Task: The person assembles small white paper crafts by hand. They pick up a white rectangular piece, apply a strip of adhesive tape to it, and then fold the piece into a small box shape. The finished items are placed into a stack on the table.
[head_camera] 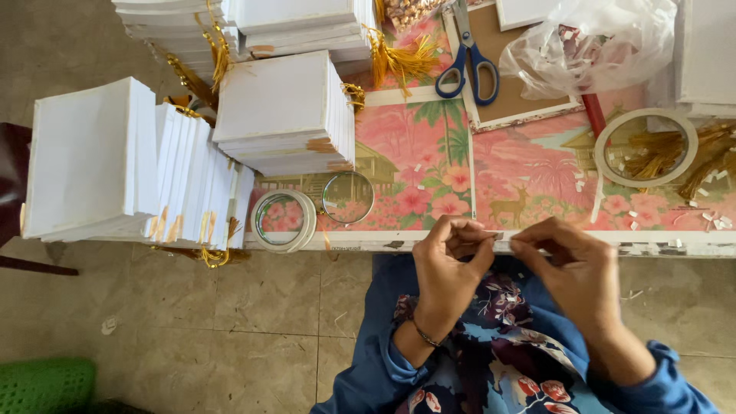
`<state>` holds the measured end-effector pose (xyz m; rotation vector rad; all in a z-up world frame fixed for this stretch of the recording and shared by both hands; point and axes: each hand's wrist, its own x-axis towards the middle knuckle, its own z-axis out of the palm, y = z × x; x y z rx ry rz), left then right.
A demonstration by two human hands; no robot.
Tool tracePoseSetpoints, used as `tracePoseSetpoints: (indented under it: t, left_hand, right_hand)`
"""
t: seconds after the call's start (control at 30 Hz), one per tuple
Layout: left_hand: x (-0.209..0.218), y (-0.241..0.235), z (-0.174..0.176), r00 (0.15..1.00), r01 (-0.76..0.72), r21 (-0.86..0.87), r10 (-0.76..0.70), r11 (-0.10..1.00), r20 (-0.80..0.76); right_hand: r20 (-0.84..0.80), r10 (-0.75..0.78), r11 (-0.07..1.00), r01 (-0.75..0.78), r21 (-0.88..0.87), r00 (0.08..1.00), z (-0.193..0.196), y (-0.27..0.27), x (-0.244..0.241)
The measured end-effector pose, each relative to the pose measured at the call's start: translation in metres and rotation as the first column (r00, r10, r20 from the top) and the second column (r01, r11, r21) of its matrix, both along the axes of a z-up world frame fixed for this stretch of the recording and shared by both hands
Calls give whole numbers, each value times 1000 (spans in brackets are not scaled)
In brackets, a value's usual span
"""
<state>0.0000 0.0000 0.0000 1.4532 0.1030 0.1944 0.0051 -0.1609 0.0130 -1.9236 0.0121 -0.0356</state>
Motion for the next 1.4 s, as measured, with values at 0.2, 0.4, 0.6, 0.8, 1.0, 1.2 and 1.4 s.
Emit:
tracePoseSetpoints:
  t: [0.2, 0.4, 0.6, 0.8, 1.0, 1.2, 1.4]
  left_hand:
    - [-4, 1, 8, 964, -113, 299, 31, 948, 266]
    - [-6, -1, 11, 911, -175, 354, 15, 919, 411]
    - [-5, -1, 9, 895, -200, 303, 47, 932, 443]
    - [1, 7, 18, 917, -170, 307, 36, 936, 398]
    - [60, 61, 49, 831, -344, 543, -20, 766, 555]
    - [213, 237, 106, 669, -742, 656, 107, 138, 735]
    - [280, 286, 153, 819, -269, 963, 522, -15, 237]
  right_hand:
    - [-33, -28, 985, 34, 172, 999, -17, 19, 2]
    - [-30, -81, 939, 86, 333, 996, -20, 31, 7]
    - [-23, -109, 916, 109, 386, 994, -16, 43, 13]
    - [-26, 15, 932, -4, 361, 1000, -25, 37, 21]
    - [103, 27, 947, -58, 315, 994, -55, 9, 41]
    - [66, 44, 967, -59, 247, 997, -75, -30, 73]
    - [108, 132, 972, -150, 183, 985, -84, -33, 77]
